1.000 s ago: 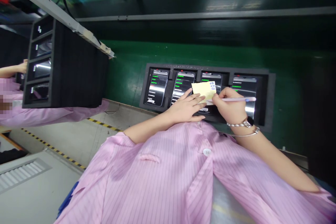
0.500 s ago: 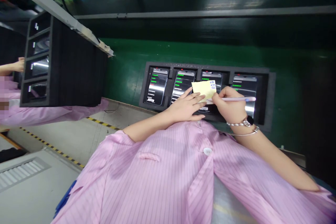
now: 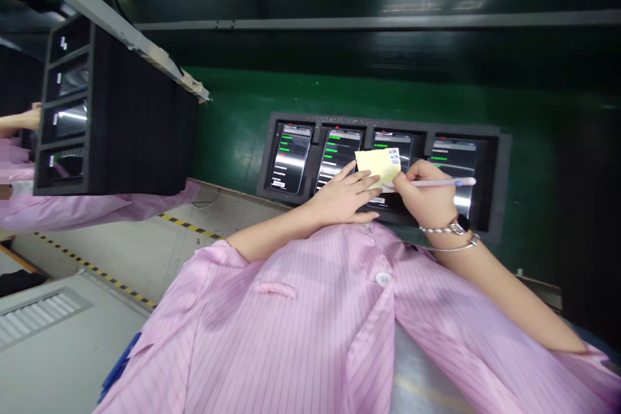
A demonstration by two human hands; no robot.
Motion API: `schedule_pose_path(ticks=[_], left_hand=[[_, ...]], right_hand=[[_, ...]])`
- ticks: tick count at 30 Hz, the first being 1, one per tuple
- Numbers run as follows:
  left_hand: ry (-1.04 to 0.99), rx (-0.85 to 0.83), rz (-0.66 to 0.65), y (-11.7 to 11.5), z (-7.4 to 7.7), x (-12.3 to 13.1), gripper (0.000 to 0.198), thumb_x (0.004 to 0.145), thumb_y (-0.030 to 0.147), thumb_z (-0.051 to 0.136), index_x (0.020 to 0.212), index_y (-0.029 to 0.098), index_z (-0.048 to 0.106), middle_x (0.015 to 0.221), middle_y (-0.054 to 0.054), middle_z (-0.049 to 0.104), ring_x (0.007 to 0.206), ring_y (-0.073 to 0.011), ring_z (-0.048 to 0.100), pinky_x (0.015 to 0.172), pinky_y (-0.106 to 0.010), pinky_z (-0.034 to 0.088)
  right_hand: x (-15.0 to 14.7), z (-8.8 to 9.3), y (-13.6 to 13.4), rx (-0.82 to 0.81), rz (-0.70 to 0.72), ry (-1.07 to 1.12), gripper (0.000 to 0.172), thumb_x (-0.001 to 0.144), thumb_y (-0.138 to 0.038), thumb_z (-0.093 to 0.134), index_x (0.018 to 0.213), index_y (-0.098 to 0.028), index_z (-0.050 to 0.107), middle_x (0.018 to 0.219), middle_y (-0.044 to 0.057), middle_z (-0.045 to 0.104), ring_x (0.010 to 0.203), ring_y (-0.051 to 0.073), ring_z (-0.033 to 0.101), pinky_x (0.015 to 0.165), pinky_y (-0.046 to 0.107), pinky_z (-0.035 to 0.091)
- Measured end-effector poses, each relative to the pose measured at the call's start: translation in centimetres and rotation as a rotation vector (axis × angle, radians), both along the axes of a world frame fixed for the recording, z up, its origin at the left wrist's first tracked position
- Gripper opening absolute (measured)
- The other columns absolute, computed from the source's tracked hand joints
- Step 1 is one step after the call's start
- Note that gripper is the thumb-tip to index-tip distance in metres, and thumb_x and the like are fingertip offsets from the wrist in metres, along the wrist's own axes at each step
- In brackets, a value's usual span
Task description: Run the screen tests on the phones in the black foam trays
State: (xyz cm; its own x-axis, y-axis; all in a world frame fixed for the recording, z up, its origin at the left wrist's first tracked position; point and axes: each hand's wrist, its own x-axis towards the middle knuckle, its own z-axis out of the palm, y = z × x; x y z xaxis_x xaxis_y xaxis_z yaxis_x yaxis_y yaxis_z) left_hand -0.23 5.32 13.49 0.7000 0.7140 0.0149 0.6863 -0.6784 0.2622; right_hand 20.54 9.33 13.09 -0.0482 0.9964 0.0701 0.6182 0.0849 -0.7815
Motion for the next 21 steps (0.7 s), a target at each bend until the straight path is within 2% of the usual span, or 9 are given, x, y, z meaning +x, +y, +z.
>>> schedule_pose_path(ticks=[11,21], left_hand=[[-0.014,0.012,-0.001,0.01,-0.21,0.03,0.058,0.102,0.055,0.056,0.143,0.015,0.063,0.155,-0.014,0.057,0.147,-0.033,0.05,0.13,-0.059,0.024],[0.001,-0.007,0.004,-0.04,-0.17,0.08,0.057,0.102,0.054,0.056,0.144,0.017,0.063,0.156,-0.014,0.056,0.147,-0.033,0.049,0.13,-0.06,0.022]], right_hand=[[-0.01,0.01,0.09,-0.005,-0.018,0.017,0.023,0.071,-0.03,0.06,0.058,-0.025,0.042,0.054,-0.001,0.045,0.054,0.016,0.041,0.052,0.03,0.036],[0.07,0.03,0.0,-0.013,-0.085,0.032,0.023,0.073,-0.03,0.061,0.058,-0.025,0.044,0.055,-0.001,0.047,0.056,0.017,0.043,0.053,0.031,0.038]])
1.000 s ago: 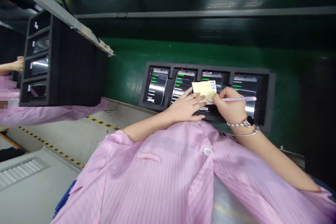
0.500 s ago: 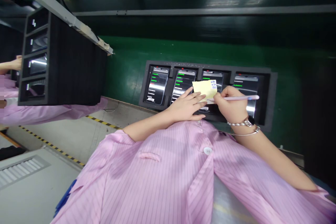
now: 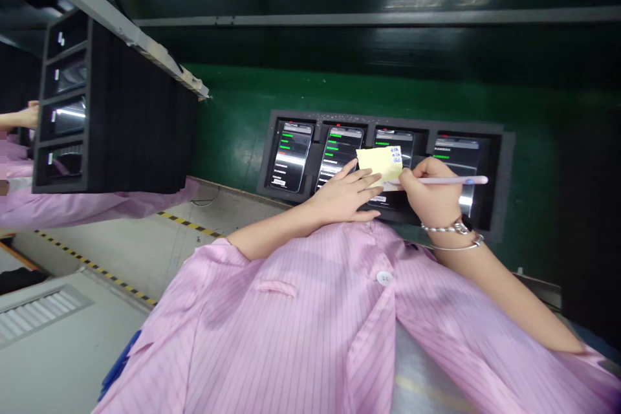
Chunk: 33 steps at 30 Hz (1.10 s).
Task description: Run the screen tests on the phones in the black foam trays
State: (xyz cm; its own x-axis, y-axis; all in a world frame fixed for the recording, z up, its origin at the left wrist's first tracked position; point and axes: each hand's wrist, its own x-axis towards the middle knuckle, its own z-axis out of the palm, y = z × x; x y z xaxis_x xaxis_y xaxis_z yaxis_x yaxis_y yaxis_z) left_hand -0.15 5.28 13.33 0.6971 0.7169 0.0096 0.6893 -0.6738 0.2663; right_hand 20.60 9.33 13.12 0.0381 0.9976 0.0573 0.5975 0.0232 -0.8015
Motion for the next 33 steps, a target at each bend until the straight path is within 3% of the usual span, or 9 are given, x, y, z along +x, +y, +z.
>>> schedule_pose_path(ticks=[27,29,33], left_hand=[[-0.034,0.029,-0.007,0.02,-0.5,-0.08,0.057,0.103,0.055,0.056,0.142,0.015,0.064,0.154,-0.014,0.058,0.146,-0.033,0.051,0.13,-0.06,0.023],[-0.04,0.03,-0.004,0.02,-0.49,-0.09,0.058,0.102,0.055,0.057,0.142,0.014,0.064,0.154,-0.015,0.058,0.145,-0.0331,0.052,0.13,-0.059,0.024],[-0.051,0.029,0.008,0.03,-0.48,-0.09,0.057,0.102,0.055,0.058,0.141,0.014,0.065,0.153,-0.015,0.058,0.144,-0.0323,0.053,0.13,-0.059,0.024]], right_hand=[[0.26,-0.6,0.08,0.052,0.036,0.029,0.023,0.069,-0.024,0.06,0.057,-0.025,0.041,0.052,-0.003,0.043,0.052,0.014,0.039,0.05,0.03,0.033],[0.17,-0.53,-0.04,0.063,0.011,0.046,0.023,0.07,-0.027,0.061,0.057,-0.025,0.043,0.052,-0.003,0.045,0.051,0.014,0.042,0.049,0.03,0.034],[0.08,-0.69,-0.45,0.051,-0.11,0.229,0.031,0.08,-0.04,0.069,0.064,-0.026,0.045,0.054,-0.003,0.051,0.053,0.018,0.059,0.047,0.029,0.041]])
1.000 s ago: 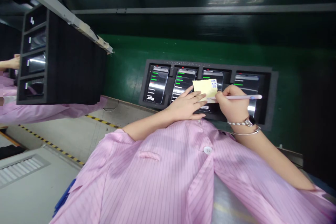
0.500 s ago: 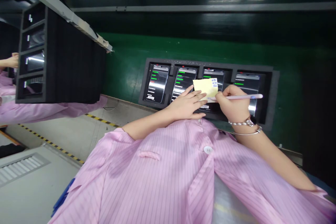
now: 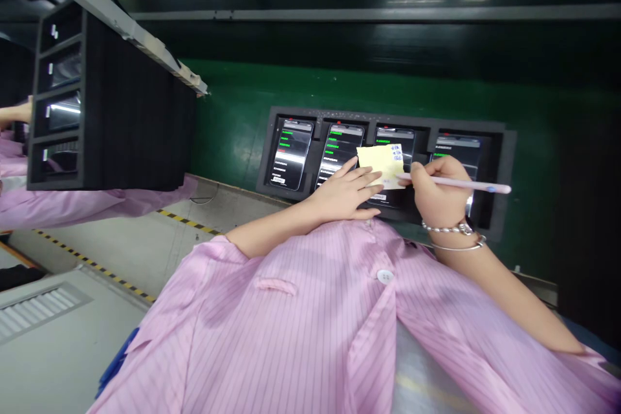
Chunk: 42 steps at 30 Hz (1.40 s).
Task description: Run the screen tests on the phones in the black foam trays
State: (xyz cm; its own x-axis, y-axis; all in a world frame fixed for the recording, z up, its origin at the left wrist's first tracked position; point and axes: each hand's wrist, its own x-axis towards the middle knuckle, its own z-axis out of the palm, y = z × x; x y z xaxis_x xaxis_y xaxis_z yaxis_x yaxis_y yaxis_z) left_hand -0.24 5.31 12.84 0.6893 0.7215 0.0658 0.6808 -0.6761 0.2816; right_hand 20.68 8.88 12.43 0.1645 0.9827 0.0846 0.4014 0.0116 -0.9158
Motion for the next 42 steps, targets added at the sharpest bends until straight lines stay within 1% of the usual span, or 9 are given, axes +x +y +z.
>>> schedule_pose_path(ticks=[4,8,12,17,23,27,31,37,42], left_hand=[[0.002,0.011,-0.007,0.0,0.0,-0.1,0.056,0.102,0.054,0.058,0.141,0.015,0.064,0.153,-0.015,0.059,0.145,-0.0329,0.052,0.13,-0.059,0.025],[0.011,0.03,-0.017,0.1,-0.1,-0.4,0.058,0.101,0.055,0.058,0.142,0.014,0.064,0.153,-0.016,0.059,0.145,-0.0338,0.052,0.129,-0.059,0.027],[0.015,0.038,-0.005,0.0,-0.2,-0.8,0.057,0.102,0.055,0.057,0.142,0.015,0.064,0.154,-0.016,0.057,0.146,-0.0328,0.051,0.129,-0.058,0.029],[0.046,0.017,0.008,-0.1,0.2,-1.1,0.058,0.102,0.054,0.058,0.144,0.014,0.063,0.156,-0.016,0.055,0.147,-0.0325,0.049,0.13,-0.056,0.027],[0.09,0.015,0.01,-0.2,0.7,-1.1,0.057,0.104,0.053,0.053,0.145,0.013,0.061,0.156,-0.012,0.056,0.149,-0.0301,0.048,0.133,-0.051,0.022],[0.08,0.032,0.013,-0.4,0.3,-0.9,0.057,0.105,0.052,0.052,0.144,0.012,0.062,0.154,-0.011,0.059,0.147,-0.0309,0.049,0.132,-0.053,0.025],[0.057,0.05,0.008,-0.5,0.0,-0.9,0.056,0.104,0.053,0.054,0.142,0.013,0.064,0.152,-0.013,0.06,0.145,-0.0325,0.051,0.129,-0.056,0.029],[0.034,0.064,-0.009,-0.4,0.0,-0.7,0.051,0.104,0.052,0.054,0.137,0.016,0.068,0.149,-0.013,0.062,0.142,-0.0347,0.055,0.127,-0.06,0.031],[0.032,0.041,-0.017,-0.2,0.0,-0.5,0.05,0.103,0.051,0.055,0.137,0.016,0.069,0.149,-0.014,0.063,0.142,-0.0351,0.055,0.127,-0.061,0.031]], right_hand=[[0.3,-0.3,-0.3,-0.021,0.038,0.08,0.032,0.086,-0.051,0.073,0.076,-0.025,0.057,0.06,-0.002,0.058,0.059,0.021,0.068,0.052,0.031,0.05],[0.5,-0.2,-0.5,0.009,0.052,-0.078,0.026,0.087,-0.05,0.073,0.083,-0.024,0.068,0.068,0.0,0.068,0.067,0.022,0.071,0.063,0.034,0.054],[0.6,-0.1,-0.8,-0.005,0.072,-0.101,0.025,0.087,-0.044,0.072,0.097,-0.022,0.075,0.086,0.004,0.076,0.075,0.021,0.074,0.069,0.032,0.056],[0.3,0.1,-1.1,-0.029,0.094,-0.075,0.027,0.085,-0.044,0.072,0.099,-0.021,0.076,0.081,0.005,0.076,0.077,0.022,0.074,0.074,0.033,0.057],[-0.1,0.0,-0.9,-0.105,0.069,-0.072,0.033,0.074,-0.051,0.076,0.087,-0.021,0.073,0.08,0.006,0.073,0.07,0.022,0.066,0.066,0.034,0.051],[0.2,0.0,-0.8,-0.119,0.08,-0.095,0.034,0.075,-0.053,0.075,0.074,-0.021,0.064,0.069,0.004,0.067,0.062,0.019,0.059,0.061,0.033,0.045],[0.2,0.1,-0.9,-0.108,0.12,-0.088,0.037,0.079,-0.055,0.073,0.075,-0.023,0.057,0.067,0.002,0.065,0.062,0.019,0.061,0.059,0.032,0.045],[-0.2,1.0,-0.9,-0.047,0.202,-0.156,0.036,0.077,-0.048,0.072,0.06,-0.024,0.051,0.058,-0.001,0.054,0.055,0.015,0.047,0.054,0.031,0.038],[-0.5,1.1,-0.7,-0.014,0.232,-0.226,0.029,0.077,-0.043,0.063,0.059,-0.026,0.047,0.054,-0.002,0.05,0.052,0.016,0.044,0.052,0.032,0.036]])
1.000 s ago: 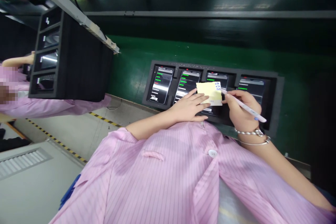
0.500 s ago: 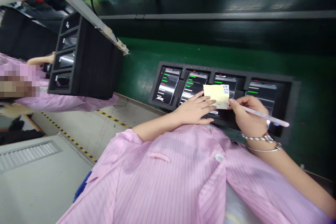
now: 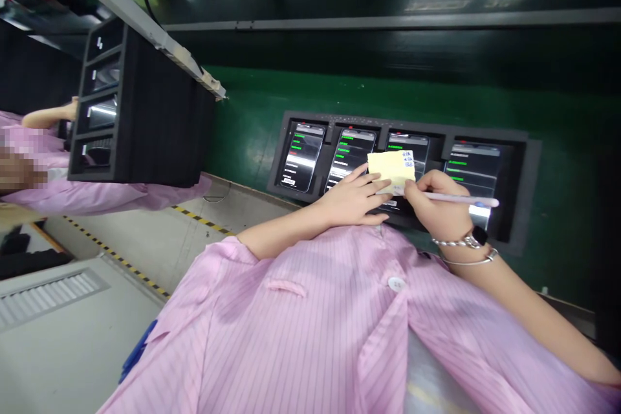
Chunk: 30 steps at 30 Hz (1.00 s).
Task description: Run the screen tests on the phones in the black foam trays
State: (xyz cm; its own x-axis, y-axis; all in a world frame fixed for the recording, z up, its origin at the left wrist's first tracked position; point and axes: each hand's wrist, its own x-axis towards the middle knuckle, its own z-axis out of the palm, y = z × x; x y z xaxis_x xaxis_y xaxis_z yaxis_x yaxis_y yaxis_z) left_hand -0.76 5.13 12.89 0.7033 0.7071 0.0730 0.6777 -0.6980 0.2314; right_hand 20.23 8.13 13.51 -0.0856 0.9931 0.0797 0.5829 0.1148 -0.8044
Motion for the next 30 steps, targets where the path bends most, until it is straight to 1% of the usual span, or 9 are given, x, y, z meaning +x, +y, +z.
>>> schedule_pose_path(ticks=[7,13,22,25,28,30], left_hand=[[0.005,-0.019,-0.001,0.0,0.2,0.1,0.05,0.103,0.051,0.057,0.136,0.017,0.069,0.148,-0.014,0.063,0.142,-0.0346,0.054,0.128,-0.061,0.028],[-0.011,-0.017,0.002,-0.1,0.2,0.1,0.048,0.103,0.049,0.055,0.134,0.017,0.07,0.148,-0.014,0.063,0.141,-0.0344,0.054,0.128,-0.063,0.026],[-0.018,-0.029,0.019,-0.2,0.2,0.0,0.045,0.105,0.048,0.053,0.135,0.019,0.07,0.148,-0.012,0.063,0.142,-0.0331,0.054,0.129,-0.065,0.021],[-0.021,-0.036,0.024,-0.1,0.2,0.1,0.045,0.104,0.048,0.055,0.135,0.019,0.07,0.148,-0.012,0.064,0.142,-0.0332,0.054,0.129,-0.065,0.021],[-0.022,-0.034,0.022,-0.1,0.1,0.1,0.045,0.103,0.048,0.056,0.134,0.019,0.07,0.148,-0.013,0.063,0.142,-0.0334,0.054,0.129,-0.065,0.021],[-0.026,-0.028,0.023,-0.1,0.1,0.1,0.045,0.103,0.049,0.056,0.134,0.02,0.071,0.148,-0.013,0.063,0.141,-0.0335,0.055,0.129,-0.065,0.022]], right_hand=[[0.0,-0.3,-0.1,0.045,-0.012,-0.02,0.027,0.077,-0.039,0.061,0.06,-0.027,0.044,0.055,-0.002,0.048,0.052,0.016,0.043,0.053,0.032,0.036],[0.0,-0.2,0.0,0.011,-0.004,-0.038,0.026,0.076,-0.037,0.062,0.06,-0.026,0.046,0.055,0.0,0.05,0.053,0.016,0.044,0.055,0.033,0.037],[0.2,-0.3,0.1,-0.002,-0.013,-0.019,0.027,0.075,-0.037,0.064,0.059,-0.025,0.047,0.055,-0.001,0.05,0.053,0.015,0.044,0.054,0.033,0.037],[0.4,-0.8,0.0,-0.002,-0.021,0.019,0.029,0.08,-0.042,0.065,0.062,-0.026,0.05,0.057,-0.001,0.055,0.054,0.017,0.049,0.055,0.033,0.04],[0.7,-1.4,-0.1,-0.026,-0.053,0.093,0.029,0.087,-0.05,0.066,0.073,-0.026,0.058,0.062,-0.001,0.062,0.057,0.02,0.058,0.057,0.034,0.046],[0.8,-1.7,-0.2,-0.043,-0.071,0.138,0.028,0.087,-0.052,0.069,0.079,-0.026,0.061,0.063,-0.001,0.063,0.057,0.021,0.062,0.058,0.034,0.048]])
